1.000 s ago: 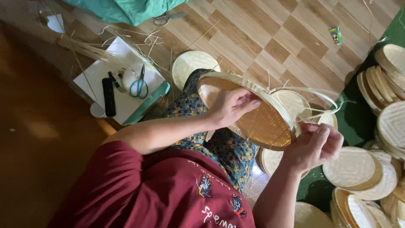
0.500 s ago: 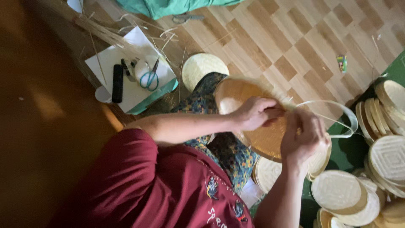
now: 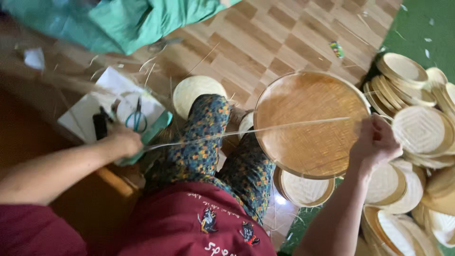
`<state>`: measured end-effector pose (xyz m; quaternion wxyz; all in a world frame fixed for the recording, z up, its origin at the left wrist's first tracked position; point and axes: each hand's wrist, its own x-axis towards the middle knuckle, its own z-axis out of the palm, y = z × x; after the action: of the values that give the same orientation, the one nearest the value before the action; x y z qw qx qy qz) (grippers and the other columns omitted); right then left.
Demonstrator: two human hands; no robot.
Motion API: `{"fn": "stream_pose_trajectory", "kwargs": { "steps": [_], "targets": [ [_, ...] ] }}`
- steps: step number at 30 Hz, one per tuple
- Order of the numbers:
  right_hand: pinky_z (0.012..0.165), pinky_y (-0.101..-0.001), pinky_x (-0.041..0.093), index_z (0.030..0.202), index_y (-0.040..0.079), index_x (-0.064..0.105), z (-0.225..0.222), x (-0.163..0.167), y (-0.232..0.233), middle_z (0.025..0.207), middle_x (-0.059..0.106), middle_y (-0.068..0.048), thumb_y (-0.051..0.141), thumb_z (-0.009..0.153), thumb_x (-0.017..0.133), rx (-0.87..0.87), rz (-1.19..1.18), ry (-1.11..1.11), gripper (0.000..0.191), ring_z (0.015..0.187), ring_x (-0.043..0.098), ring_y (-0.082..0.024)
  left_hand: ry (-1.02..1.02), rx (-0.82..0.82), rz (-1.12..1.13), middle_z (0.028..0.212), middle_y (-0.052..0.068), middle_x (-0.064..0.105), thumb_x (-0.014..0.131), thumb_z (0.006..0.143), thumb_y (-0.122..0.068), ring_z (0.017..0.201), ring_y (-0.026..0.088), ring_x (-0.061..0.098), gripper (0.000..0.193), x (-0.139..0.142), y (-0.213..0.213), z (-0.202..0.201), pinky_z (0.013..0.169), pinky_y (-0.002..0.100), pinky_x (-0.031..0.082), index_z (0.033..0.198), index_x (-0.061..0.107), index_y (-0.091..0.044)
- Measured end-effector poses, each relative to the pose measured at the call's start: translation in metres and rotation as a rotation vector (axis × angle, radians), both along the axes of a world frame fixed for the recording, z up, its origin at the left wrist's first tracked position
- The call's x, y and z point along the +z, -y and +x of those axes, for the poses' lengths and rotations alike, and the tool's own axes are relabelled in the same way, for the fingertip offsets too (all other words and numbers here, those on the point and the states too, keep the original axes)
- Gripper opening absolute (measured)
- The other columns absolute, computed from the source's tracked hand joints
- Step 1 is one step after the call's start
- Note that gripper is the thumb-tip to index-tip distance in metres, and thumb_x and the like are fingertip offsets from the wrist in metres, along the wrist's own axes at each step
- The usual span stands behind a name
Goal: The person sits on the floor and weaves a white plastic strip around the rim of a round woven basket base. They repeatedly thread the strip through the existing weave and pull it tight to secure the edge.
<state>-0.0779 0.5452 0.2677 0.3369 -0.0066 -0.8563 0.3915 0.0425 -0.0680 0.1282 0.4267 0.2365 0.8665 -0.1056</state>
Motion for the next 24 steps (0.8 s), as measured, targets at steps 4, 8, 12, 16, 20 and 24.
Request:
{"fn": "stream_pose_trajectory", "kwargs": {
  "steps": [4, 8, 12, 16, 20, 24],
  "targets": [
    [0.068, -0.0299, 0.048, 0.114, -0.004, 0.079, 0.022, 0.023, 0.028, 0.093, 0.072, -0.014, -0.003, 0.102, 0.082, 0.010, 0.175, -0.046, 0.013, 0.076, 0.062, -0.019, 0.025, 0.025, 0.780, 0.100, 0.018, 0.063, 0.056, 0.102, -0.035, 0.091, 0.029, 0.062, 0.038, 0.067, -0.113, -0.053, 0.086, 0.045, 0.051, 0.089, 0.068, -0.001],
    [0.087, -0.0339, 0.060, 0.113, -0.003, 0.075, 0.053, 0.056, 0.077, 0.110, 0.075, -0.017, -0.003, 0.105, 0.075, 0.067, 0.468, -0.171, 0.008, 0.098, 0.075, -0.028, -0.220, 0.372, 1.565, 0.140, 0.017, 0.056, 0.071, 0.090, -0.022, 0.082, 0.022, 0.075, 0.048, 0.142, -0.271, -0.097, 0.069, 0.032, 0.065, 0.134, 0.061, -0.006],
    [0.091, -0.0384, 0.061, 0.115, -0.003, 0.074, 0.072, 0.071, 0.103, 0.113, 0.075, -0.019, -0.001, 0.104, 0.075, 0.043, 0.442, -0.220, 0.012, 0.103, 0.076, -0.032, -0.512, 0.262, 1.811, 0.105, 0.014, 0.073, 0.073, 0.092, -0.014, 0.089, 0.025, 0.075, 0.025, 0.156, -0.361, -0.116, 0.076, 0.034, 0.060, 0.114, 0.071, -0.002],
    [0.087, -0.0382, 0.061, 0.114, -0.004, 0.075, 0.081, 0.073, 0.084, 0.110, 0.076, -0.019, -0.002, 0.102, 0.074, -0.033, 0.461, -0.201, 0.013, 0.101, 0.076, -0.032, -0.194, 0.273, 1.800, 0.086, 0.010, 0.073, 0.067, 0.096, -0.012, 0.071, 0.020, 0.072, 0.014, 0.099, -0.374, -0.092, 0.063, 0.033, 0.057, 0.104, 0.070, 0.000],
    [0.093, -0.0377, 0.061, 0.119, -0.003, 0.074, 0.090, 0.069, 0.053, 0.117, 0.075, -0.019, -0.001, 0.104, 0.073, -0.114, 0.381, -0.180, 0.015, 0.106, 0.075, -0.031, 0.182, 0.445, 1.079, 0.066, 0.009, 0.064, 0.065, 0.096, -0.025, 0.060, 0.021, 0.064, 0.019, 0.039, -0.314, -0.034, 0.056, 0.041, 0.052, 0.086, 0.065, -0.009],
    [0.094, -0.0373, 0.061, 0.118, -0.002, 0.074, 0.087, 0.067, 0.042, 0.117, 0.075, -0.018, -0.001, 0.103, 0.073, -0.103, 0.346, -0.146, 0.015, 0.107, 0.076, -0.031, 0.138, 0.188, 0.619, 0.084, 0.016, 0.073, 0.068, 0.097, -0.032, 0.070, 0.025, 0.069, 0.028, 0.052, -0.284, -0.040, 0.066, 0.044, 0.057, 0.094, 0.072, -0.005]
  ]
}}
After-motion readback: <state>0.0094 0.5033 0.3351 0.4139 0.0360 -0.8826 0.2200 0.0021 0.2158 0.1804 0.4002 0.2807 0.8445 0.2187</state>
